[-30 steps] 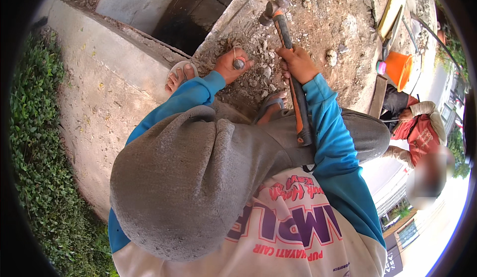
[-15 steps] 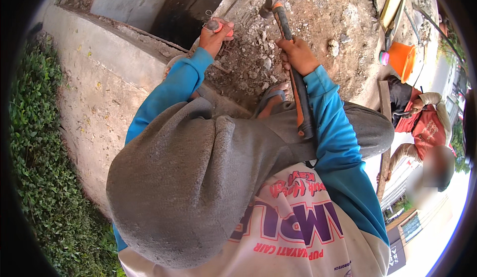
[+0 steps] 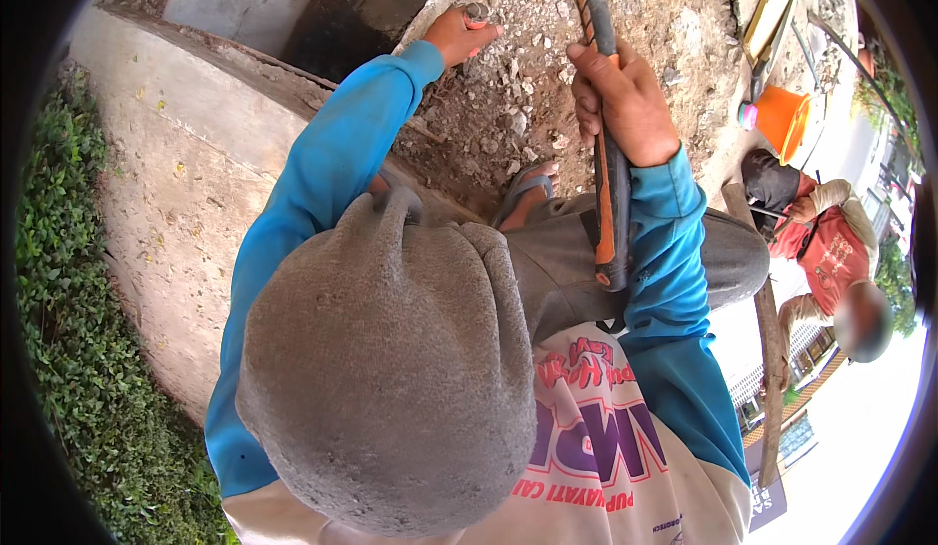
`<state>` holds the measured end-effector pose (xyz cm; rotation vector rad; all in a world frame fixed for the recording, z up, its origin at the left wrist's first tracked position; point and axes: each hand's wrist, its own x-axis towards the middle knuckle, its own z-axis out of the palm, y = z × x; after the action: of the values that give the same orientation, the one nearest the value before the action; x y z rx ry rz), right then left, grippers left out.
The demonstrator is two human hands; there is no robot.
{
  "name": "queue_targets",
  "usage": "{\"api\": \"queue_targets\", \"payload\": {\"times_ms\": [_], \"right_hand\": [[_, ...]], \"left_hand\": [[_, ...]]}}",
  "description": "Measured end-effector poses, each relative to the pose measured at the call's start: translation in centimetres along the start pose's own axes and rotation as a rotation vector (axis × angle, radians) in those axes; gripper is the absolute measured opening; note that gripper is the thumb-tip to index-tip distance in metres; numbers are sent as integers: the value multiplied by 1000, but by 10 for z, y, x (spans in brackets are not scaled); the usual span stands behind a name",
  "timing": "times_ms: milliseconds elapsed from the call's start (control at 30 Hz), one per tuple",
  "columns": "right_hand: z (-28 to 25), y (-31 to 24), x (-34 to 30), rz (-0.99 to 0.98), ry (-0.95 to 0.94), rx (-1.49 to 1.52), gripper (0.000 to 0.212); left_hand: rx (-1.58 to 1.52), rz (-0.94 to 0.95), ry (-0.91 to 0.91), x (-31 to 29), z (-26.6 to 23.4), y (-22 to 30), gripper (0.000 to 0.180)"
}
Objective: The person uses a hammer and a chisel to break off pieces of concrete from the edge of an opening in the ground.
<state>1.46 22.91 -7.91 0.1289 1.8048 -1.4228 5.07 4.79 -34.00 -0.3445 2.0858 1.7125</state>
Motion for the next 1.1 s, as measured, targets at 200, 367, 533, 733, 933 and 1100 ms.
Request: {"api": "queue_targets", "payload": {"times_ms": [200, 367, 533, 733, 933, 1100], "right_hand": [[21, -8, 20, -286, 116, 0, 24], [4, 65, 41, -58, -120, -489, 30], [6, -14, 14, -31, -93, -97, 27], [20, -85, -13, -553, 192, 99, 19], [13, 91, 18, -25, 107, -258, 24], [-6, 41, 10, 226, -77, -32, 24]], "left_hand": [[-11, -6, 34, 16, 4, -10, 38], [-8, -22, -48, 18, 7, 9, 57], [24, -20, -67, 16, 14, -10, 60], [47, -24, -59, -1, 12, -3, 54], [9, -156, 13, 5, 20, -9, 38], [-120, -117, 9, 10, -3, -56, 55]]}}
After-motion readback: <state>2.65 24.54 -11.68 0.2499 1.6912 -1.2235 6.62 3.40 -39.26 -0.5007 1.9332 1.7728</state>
